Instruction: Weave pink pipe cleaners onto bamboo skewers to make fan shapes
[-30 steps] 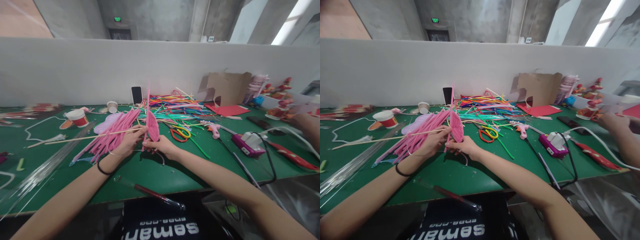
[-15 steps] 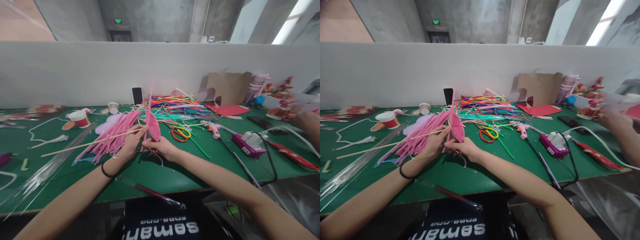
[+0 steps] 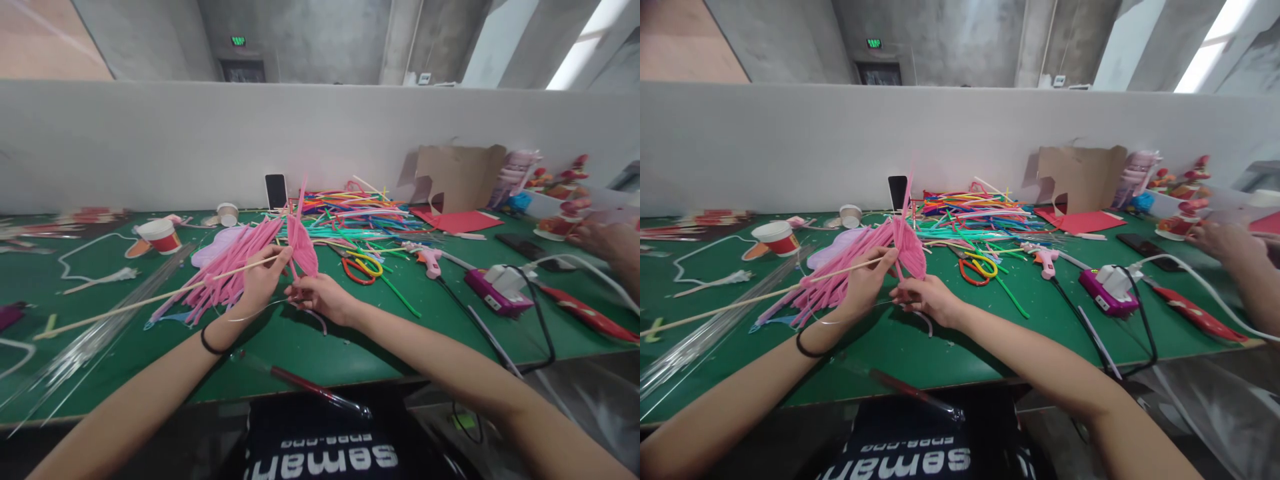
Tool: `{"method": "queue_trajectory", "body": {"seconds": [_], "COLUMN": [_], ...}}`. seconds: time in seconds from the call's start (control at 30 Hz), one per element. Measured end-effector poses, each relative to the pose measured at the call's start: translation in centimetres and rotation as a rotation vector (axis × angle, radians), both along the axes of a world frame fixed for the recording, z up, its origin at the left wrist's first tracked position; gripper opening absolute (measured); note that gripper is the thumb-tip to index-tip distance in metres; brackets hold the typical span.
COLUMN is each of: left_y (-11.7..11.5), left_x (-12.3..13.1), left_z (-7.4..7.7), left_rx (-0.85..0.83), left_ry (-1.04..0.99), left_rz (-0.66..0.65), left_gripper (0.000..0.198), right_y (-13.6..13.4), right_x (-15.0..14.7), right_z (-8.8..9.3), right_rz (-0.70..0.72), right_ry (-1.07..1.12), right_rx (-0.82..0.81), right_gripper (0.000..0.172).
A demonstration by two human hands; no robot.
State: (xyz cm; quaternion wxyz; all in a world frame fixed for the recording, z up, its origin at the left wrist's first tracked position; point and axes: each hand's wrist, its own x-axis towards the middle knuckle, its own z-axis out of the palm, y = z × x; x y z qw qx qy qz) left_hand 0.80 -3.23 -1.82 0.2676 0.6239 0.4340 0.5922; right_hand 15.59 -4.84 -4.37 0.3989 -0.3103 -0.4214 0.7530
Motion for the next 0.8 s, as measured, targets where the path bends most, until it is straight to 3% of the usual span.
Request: {"method": "queue_trajectory", "body": {"seconds": [0.27, 0.63, 0.8], "left_y": [1.2, 1.1, 1.3], "left_x": [-0.3, -1.0, -1.1], "left_z": [-0.8, -0.4, -0.5], "left_rx": [-0.113, -0.197, -0.242], "left_ry": [-0.27, -0.16, -0.18], "left_rz": [-0.09, -0.112, -0.124], "left_gripper": [0.03, 0.031, 0.033], "right_y": [0.6, 1.1, 1.4], "right_x": [1.6, 2.5, 2.8], "right_z": [0.8, 0.7, 0.8], "right_rz": [-0.012, -0.088, -0.091], "right_ry": [0.047, 0.035, 0.06], "right_rx": [0.009, 0.058, 0.041], "right_gripper": [0.022, 0.034, 0.031]}}
